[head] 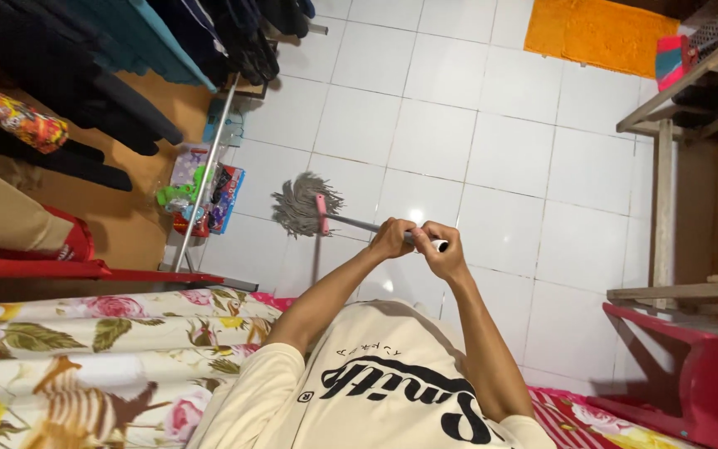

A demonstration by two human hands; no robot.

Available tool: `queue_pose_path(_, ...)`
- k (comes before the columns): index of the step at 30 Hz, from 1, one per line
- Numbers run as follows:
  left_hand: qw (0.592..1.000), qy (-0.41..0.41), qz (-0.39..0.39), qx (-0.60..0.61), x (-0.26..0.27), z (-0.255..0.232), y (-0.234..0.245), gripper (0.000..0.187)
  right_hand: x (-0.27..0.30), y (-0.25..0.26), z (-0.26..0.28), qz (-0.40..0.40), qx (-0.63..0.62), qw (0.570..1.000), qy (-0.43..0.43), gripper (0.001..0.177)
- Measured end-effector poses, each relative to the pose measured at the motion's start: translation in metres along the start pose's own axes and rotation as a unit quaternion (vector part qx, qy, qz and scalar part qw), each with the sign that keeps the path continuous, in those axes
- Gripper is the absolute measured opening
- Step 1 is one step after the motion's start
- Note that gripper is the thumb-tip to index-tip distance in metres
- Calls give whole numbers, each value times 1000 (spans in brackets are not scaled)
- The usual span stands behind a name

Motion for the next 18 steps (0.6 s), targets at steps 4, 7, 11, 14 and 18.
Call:
queue_pose_path(4,999,-20,2,29,-13,-51,-40,14,28,51,14,-12,34,999,21,34)
queue_pose_path(7,997,-37,0,64,-29,-93,-69,16,42,90,41,-35,49,998,15,33)
queue_pose_path(11,993,-72,14,92,-44,-125,-121,16,65,131,76,-54,99,994,-9,34)
queue_pose_path(14,989,-106,21,106,-53,-137,-162,18,79,155,86,-55,126,989,-47,37)
queue_pose_path(18,985,-104,75,114,-68,-126,-213,19,84,169,91,-29,160,984,-75,33)
Point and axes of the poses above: each hand's wrist, its own x-axis away from the middle knuckle, its own y-axis out of the back of the hand, z = x × y, the point moved 1 cm from there along -x, towards the middle knuckle, and after that the axes turned 5 degrees about -y, right-handed, at the moved point
